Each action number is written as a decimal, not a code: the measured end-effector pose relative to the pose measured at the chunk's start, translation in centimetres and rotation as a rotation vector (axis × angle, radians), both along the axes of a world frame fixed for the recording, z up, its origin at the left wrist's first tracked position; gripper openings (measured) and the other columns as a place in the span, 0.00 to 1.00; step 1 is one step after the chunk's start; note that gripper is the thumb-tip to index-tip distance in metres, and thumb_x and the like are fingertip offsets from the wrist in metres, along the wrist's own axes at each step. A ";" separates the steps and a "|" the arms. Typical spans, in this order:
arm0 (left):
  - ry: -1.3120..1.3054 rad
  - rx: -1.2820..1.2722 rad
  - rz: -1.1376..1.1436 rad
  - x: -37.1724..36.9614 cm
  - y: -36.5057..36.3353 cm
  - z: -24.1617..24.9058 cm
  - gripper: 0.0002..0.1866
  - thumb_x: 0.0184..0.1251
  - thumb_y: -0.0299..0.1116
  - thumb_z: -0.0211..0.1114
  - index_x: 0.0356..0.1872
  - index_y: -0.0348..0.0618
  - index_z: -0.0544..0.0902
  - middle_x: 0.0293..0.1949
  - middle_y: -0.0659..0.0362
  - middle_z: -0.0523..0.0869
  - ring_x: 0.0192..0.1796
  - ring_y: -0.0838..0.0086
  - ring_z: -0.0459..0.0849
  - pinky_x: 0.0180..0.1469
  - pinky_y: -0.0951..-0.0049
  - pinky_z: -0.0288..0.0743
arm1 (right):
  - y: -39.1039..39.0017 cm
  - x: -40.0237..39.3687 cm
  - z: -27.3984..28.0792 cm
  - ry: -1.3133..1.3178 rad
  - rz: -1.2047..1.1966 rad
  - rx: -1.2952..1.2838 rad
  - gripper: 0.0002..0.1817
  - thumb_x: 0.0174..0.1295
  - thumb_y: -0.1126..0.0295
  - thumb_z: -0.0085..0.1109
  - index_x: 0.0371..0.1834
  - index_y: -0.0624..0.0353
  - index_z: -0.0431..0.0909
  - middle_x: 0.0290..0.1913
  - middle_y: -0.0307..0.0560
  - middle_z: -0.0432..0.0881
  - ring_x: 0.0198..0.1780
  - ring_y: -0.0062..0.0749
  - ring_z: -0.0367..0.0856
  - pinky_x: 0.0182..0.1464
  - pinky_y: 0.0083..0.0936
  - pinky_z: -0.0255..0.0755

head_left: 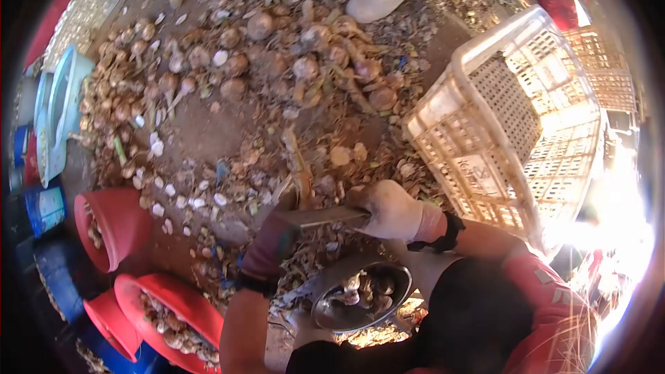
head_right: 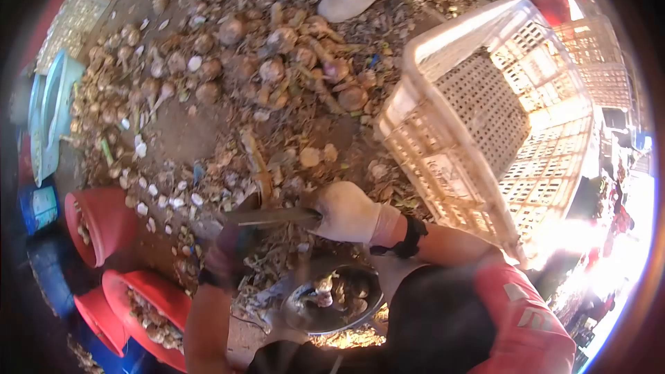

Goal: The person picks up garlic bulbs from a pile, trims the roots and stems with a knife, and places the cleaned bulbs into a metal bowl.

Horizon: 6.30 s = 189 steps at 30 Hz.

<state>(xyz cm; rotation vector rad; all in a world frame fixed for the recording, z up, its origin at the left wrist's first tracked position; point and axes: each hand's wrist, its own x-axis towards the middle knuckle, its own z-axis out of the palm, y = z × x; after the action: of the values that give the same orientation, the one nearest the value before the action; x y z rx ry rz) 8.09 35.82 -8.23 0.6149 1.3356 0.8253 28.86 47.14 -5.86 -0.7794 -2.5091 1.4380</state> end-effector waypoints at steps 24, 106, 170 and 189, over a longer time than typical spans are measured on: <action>-0.184 0.132 0.665 0.1 -13.7 0.5 0.40 0.59 0.16 0.59 0.73 0.43 0.54 0.56 0.54 0.76 0.51 0.71 0.79 0.51 0.70 0.77 | -7.2 -11.3 0.3 -0.235 -0.022 -0.656 0.20 0.59 0.57 0.64 0.35 0.69 0.78 0.21 0.46 0.79 0.24 0.30 0.80 0.27 0.31 0.72; -0.002 -0.142 0.315 -1.8 -7.1 2.3 0.18 0.61 0.23 0.62 0.53 0.36 0.74 0.44 0.58 0.82 0.46 0.76 0.81 0.47 0.73 0.76 | -1.7 -5.3 -2.0 -0.244 0.256 0.009 0.13 0.50 0.59 0.61 0.31 0.56 0.80 0.22 0.54 0.78 0.27 0.53 0.79 0.30 0.43 0.73; -0.220 0.383 1.110 -9.6 -22.4 10.0 0.26 0.65 0.39 0.62 0.62 0.42 0.71 0.49 0.55 0.80 0.47 0.66 0.81 0.45 0.71 0.77 | -3.6 -6.1 -2.7 -0.051 0.006 -0.084 0.11 0.56 0.67 0.64 0.35 0.65 0.81 0.25 0.59 0.80 0.23 0.34 0.79 0.27 0.29 0.72; 1.108 -0.015 -0.272 -4.8 10.1 -6.0 0.36 0.52 0.43 0.71 0.62 0.38 0.70 0.49 0.49 0.81 0.50 0.60 0.82 0.62 0.62 0.68 | 1.9 -3.0 -1.1 -0.053 -0.126 -0.086 0.11 0.54 0.61 0.62 0.29 0.58 0.79 0.23 0.57 0.77 0.26 0.54 0.77 0.28 0.39 0.72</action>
<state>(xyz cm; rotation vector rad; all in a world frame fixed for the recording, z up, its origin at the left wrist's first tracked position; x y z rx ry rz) 3.32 45.94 -14.18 1.3074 2.1629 0.1985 25.82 49.03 -6.98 -0.9842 -2.4009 1.5093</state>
